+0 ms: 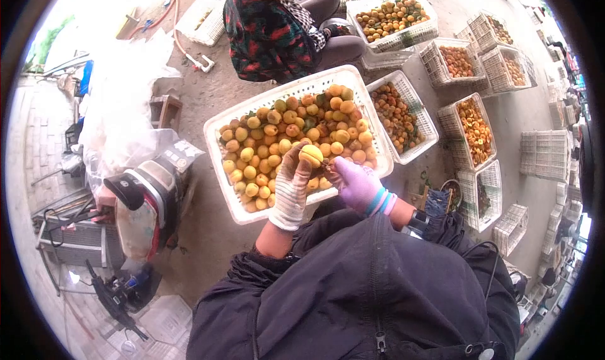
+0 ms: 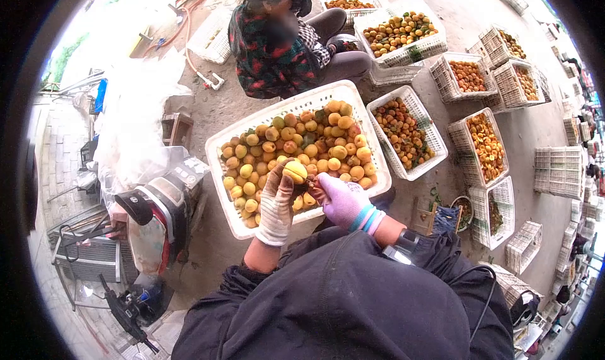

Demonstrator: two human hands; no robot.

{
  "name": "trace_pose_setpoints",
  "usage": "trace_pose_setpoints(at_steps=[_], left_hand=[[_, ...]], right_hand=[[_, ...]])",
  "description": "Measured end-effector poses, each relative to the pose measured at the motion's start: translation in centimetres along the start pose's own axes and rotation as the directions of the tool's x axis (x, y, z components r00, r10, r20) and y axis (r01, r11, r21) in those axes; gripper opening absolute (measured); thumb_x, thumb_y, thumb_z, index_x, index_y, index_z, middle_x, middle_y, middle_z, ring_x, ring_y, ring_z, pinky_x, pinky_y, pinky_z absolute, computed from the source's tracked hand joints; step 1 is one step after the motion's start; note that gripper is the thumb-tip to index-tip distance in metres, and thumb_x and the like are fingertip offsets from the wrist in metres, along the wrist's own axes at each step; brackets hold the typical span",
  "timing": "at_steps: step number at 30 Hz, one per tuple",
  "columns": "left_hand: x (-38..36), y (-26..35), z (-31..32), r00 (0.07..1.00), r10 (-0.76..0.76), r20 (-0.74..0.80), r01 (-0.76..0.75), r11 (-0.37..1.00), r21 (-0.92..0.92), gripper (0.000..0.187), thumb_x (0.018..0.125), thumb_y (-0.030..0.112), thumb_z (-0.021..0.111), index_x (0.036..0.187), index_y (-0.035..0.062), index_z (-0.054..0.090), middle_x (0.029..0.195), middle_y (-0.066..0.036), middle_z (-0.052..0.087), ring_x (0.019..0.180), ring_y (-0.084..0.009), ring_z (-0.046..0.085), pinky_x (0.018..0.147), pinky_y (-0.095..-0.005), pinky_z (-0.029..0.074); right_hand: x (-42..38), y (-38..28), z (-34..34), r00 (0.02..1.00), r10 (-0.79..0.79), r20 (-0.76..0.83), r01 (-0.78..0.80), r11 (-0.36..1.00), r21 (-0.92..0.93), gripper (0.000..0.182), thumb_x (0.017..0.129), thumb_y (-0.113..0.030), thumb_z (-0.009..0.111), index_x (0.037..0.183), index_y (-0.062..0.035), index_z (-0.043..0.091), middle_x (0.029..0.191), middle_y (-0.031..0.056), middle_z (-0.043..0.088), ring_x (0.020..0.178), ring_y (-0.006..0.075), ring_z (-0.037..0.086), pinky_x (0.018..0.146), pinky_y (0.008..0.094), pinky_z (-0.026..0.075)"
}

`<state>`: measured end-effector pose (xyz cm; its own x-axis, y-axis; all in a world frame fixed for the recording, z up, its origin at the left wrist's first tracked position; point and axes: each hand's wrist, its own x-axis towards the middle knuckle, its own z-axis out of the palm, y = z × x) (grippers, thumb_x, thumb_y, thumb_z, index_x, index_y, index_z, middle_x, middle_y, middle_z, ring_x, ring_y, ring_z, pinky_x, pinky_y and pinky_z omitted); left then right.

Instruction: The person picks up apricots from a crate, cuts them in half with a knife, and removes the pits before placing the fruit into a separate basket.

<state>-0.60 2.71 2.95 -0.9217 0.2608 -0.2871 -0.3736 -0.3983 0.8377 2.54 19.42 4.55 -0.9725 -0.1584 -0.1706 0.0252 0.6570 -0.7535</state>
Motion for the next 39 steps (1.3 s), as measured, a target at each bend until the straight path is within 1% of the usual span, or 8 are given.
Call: trace_pose_setpoints(at_steps=[3,11,14,19,23,32,35,39], left_hand=[[-0.1,-0.5,0.2,0.998,-0.046,-0.048,0.044,0.999,-0.026,0.064,0.089,0.044,0.063,0.136,0.0064,0.042,0.111,-0.009,0.06,0.096,-0.0185,0.063,0.085,-0.0312,0.054],[0.9,-2.3,-0.2,0.997,0.064,0.037,-0.068,0.987,0.147,0.056,0.087,0.022,0.071,0.133,0.0071,0.044,0.107,-0.003,0.057,0.095,-0.0116,0.057,0.084,-0.0252,0.049],[0.7,-2.2,0.0,0.998,-0.038,-0.041,0.034,0.995,-0.091,0.057,0.09,0.042,0.064,0.13,0.0071,0.045,0.1,-0.005,0.06,0.091,-0.0137,0.061,0.083,-0.028,0.051],[0.9,-2.2,0.0,0.992,-0.123,-0.029,0.111,0.954,-0.277,0.052,0.091,0.04,0.063,0.128,0.0081,0.044,0.098,-0.005,0.058,0.086,-0.0155,0.06,0.081,-0.0304,0.052],[1.1,-3.0,0.0,0.997,0.06,-0.049,-0.059,0.998,0.013,0.054,0.089,0.045,0.064,0.124,0.008,0.048,0.1,-0.007,0.062,0.091,-0.0157,0.062,0.082,-0.0301,0.052],[0.8,-2.4,0.9,0.973,-0.231,0.024,0.204,0.801,-0.562,0.06,0.087,0.06,0.054,0.111,0.0056,0.06,0.113,-0.017,0.066,0.104,-0.0276,0.063,0.092,-0.039,0.05],[0.7,-2.2,0.2,0.973,-0.229,-0.03,0.171,0.804,-0.57,0.062,0.086,0.06,0.055,0.111,0.0031,0.059,0.11,-0.016,0.067,0.105,-0.0284,0.063,0.094,-0.0414,0.051],[0.5,-4.0,-0.7,0.975,-0.211,-0.073,0.157,0.88,-0.449,0.059,0.087,0.057,0.057,0.116,0.0061,0.057,0.103,-0.01,0.066,0.097,-0.0228,0.065,0.085,-0.0349,0.053]], right_hand=[[-0.1,0.4,0.2,1.0,-0.005,-0.021,0.004,1.0,-0.025,0.023,0.096,-0.029,0.051,0.097,-0.0069,0.051,0.081,0.0202,0.061,0.078,0.0407,0.061,0.065,0.0488,0.047],[0.1,0.6,0.1,0.998,0.048,0.032,-0.048,0.999,-0.009,0.016,0.093,-0.023,0.054,0.098,-0.0082,0.052,0.082,0.0194,0.062,0.078,0.0402,0.062,0.066,0.0487,0.048],[0.1,0.4,0.0,0.998,0.049,0.031,-0.049,0.999,-0.019,0.014,0.092,-0.022,0.054,0.098,-0.0083,0.052,0.082,0.0193,0.062,0.078,0.0401,0.062,0.066,0.0484,0.048],[0.1,0.3,0.0,0.999,0.032,0.037,-0.031,0.999,-0.04,0.014,0.092,-0.019,0.054,0.097,-0.0074,0.051,0.084,0.0194,0.062,0.079,0.0404,0.062,0.066,0.0486,0.048],[0.2,0.1,-0.1,0.996,0.069,0.056,-0.066,0.997,-0.05,0.012,0.092,-0.017,0.054,0.097,-0.0069,0.05,0.084,0.0202,0.061,0.08,0.0408,0.062,0.066,0.0487,0.047],[-0.5,0.8,-0.1,1.0,-0.006,-0.002,0.006,0.998,-0.063,0.019,0.092,-0.023,0.057,0.091,-0.0054,0.05,0.081,0.0208,0.062,0.079,0.0431,0.06,0.066,0.0496,0.046],[-1.5,2.2,-0.6,0.997,-0.08,0.002,0.08,0.995,-0.065,0.02,0.09,-0.023,0.062,0.092,-0.0059,0.052,0.077,0.0165,0.061,0.074,0.0361,0.063,0.064,0.0426,0.048],[-2.3,4.2,-0.2,0.988,0.151,-0.002,-0.141,0.927,0.347,0.031,0.086,-0.027,0.072,0.099,-0.0043,0.055,0.08,0.0039,0.063,0.074,0.0121,0.06,0.065,0.0291,0.049]])
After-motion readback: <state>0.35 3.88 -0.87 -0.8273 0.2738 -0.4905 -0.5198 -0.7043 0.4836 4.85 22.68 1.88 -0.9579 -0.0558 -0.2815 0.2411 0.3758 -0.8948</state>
